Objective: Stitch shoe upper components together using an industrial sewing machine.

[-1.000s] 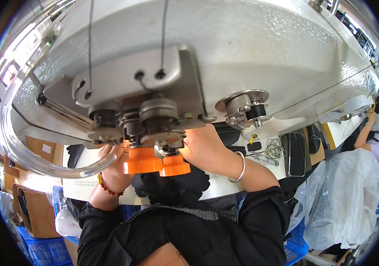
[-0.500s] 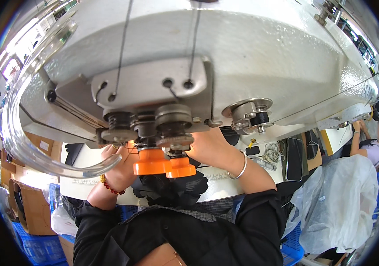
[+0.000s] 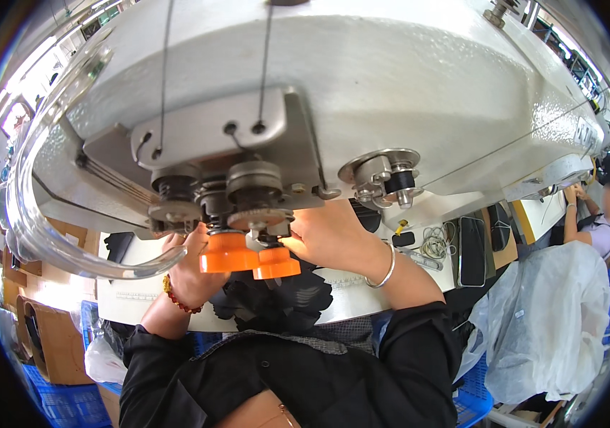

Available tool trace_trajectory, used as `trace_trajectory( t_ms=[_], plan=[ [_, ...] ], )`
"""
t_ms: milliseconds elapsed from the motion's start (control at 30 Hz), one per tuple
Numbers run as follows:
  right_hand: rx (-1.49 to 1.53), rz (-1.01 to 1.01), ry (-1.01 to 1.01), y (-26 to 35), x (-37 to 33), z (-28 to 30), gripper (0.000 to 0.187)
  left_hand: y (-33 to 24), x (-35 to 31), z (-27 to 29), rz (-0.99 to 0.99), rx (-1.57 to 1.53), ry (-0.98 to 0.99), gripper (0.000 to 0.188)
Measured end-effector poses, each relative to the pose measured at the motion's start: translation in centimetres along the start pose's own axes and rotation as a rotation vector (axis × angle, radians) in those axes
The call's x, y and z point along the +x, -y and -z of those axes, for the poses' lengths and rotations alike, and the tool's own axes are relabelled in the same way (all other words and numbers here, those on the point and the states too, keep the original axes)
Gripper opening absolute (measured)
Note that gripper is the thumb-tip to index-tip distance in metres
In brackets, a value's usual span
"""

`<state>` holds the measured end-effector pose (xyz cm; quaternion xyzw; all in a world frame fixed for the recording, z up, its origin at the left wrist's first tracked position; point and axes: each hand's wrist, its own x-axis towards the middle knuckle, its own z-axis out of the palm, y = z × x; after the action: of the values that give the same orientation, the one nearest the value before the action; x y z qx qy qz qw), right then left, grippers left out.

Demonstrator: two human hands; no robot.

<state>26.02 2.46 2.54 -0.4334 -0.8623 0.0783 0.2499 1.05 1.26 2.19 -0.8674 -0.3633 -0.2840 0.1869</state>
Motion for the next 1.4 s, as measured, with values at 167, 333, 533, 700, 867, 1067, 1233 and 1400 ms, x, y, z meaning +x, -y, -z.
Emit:
trace_trajectory(
  t_ms=[167,333,533,700,867,1067,1233,1400],
  plan=[
    [0.072,0.042,-0.109,0.6,0.3,0.6,0.018,-1.1,1.1,0.6,0.078,-0.178,-0.083,0.012],
    [0.199,-0.002,-0.093,-0.6,0.6,-0.8,0.013,-1.2,0.3,1.1,-0.090,-0.177,-0.079,0.023],
    [0.209,-0.162,0.110,0.4,-0.3,1.4,0.016,-0.7,-0.2,-0.6,0.022,-0.243,-0.099,0.017],
    [0.240,-0.143,0.148,-0.2,0.3,0.2,0.019,-1.6,-0.7,-0.7,0.055,-0.200,0.056,0.014],
    [0.152,-0.157,0.188,-0.5,0.2,0.1,0.020,-2.3,0.3,-0.3,0.339,-0.458,0.103,0.014],
    [-0.005,0.000,-0.056,0.2,0.1,-0.6,0.015,-1.3,-0.6,-1.7,0.084,-0.227,-0.193,0.009],
    [0.088,0.077,-0.131,0.0,0.1,-1.0,0.017,-1.3,0.6,-0.9,0.003,-0.208,-0.192,0.010],
    [0.095,0.098,-0.150,0.2,0.1,-1.2,0.018,-1.3,-0.3,-1.5,0.089,-0.110,-0.136,0.018]
  ],
)
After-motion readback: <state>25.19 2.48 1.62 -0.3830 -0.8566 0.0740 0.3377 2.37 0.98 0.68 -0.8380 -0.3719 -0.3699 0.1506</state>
